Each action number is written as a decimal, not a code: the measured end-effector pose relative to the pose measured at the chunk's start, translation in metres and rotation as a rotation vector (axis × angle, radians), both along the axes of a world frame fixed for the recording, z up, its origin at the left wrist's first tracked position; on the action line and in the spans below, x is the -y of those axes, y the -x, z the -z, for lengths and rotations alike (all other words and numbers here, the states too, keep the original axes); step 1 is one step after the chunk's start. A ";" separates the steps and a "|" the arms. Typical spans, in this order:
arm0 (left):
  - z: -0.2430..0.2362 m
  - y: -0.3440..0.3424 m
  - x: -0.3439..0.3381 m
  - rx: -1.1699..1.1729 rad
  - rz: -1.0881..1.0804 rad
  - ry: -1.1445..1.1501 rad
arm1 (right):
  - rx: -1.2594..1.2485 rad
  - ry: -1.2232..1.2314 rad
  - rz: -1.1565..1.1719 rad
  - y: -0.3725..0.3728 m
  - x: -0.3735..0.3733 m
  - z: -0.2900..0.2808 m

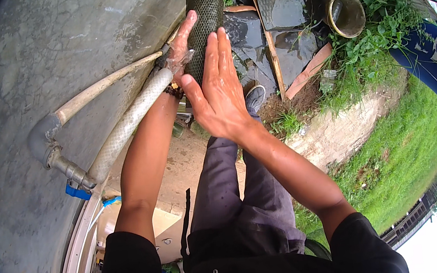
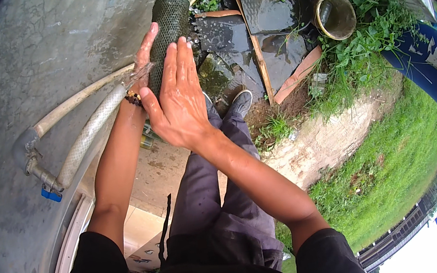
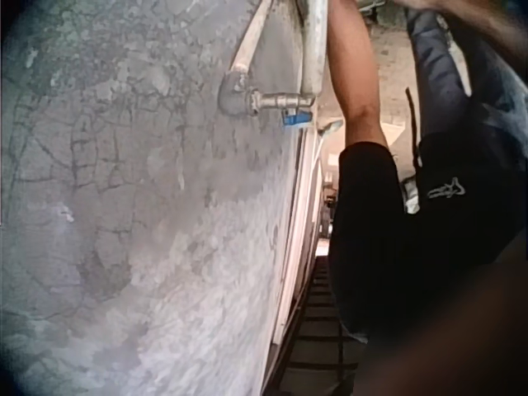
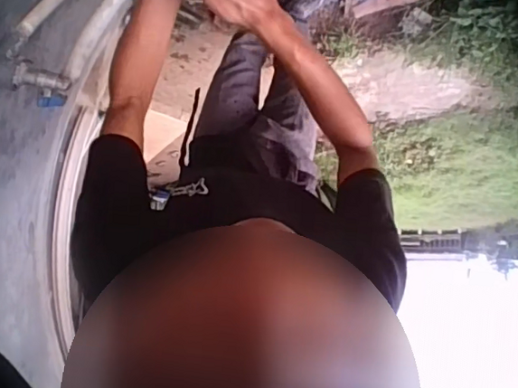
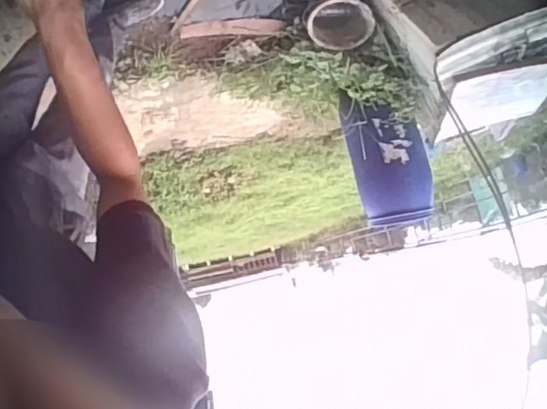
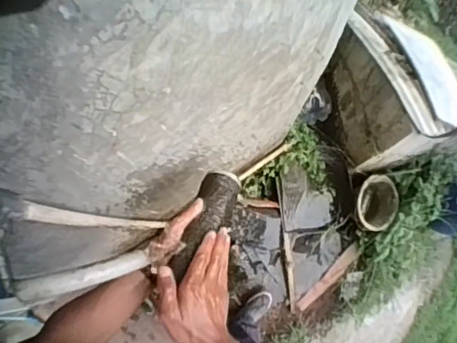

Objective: Cleaning and rinsing cylindrical filter components at an outdoor faucet.

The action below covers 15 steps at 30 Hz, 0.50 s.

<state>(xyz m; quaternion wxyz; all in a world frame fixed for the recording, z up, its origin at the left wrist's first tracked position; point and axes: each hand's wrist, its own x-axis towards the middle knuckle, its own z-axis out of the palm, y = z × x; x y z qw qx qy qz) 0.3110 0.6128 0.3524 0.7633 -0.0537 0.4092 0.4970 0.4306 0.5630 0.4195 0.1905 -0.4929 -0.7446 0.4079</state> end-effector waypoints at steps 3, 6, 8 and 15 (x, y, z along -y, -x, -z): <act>0.022 -0.002 0.006 -0.052 -0.034 -0.182 | 0.015 0.033 0.193 0.009 -0.072 0.025; 0.031 0.005 0.011 0.420 0.174 -0.325 | -0.057 0.164 0.404 0.002 -0.115 0.043; 0.006 -0.017 0.005 -0.147 0.069 -0.066 | -0.085 0.049 0.411 0.000 -0.075 0.045; 0.016 -0.010 0.021 -0.382 0.257 -0.526 | -0.026 0.036 0.459 0.007 -0.075 0.029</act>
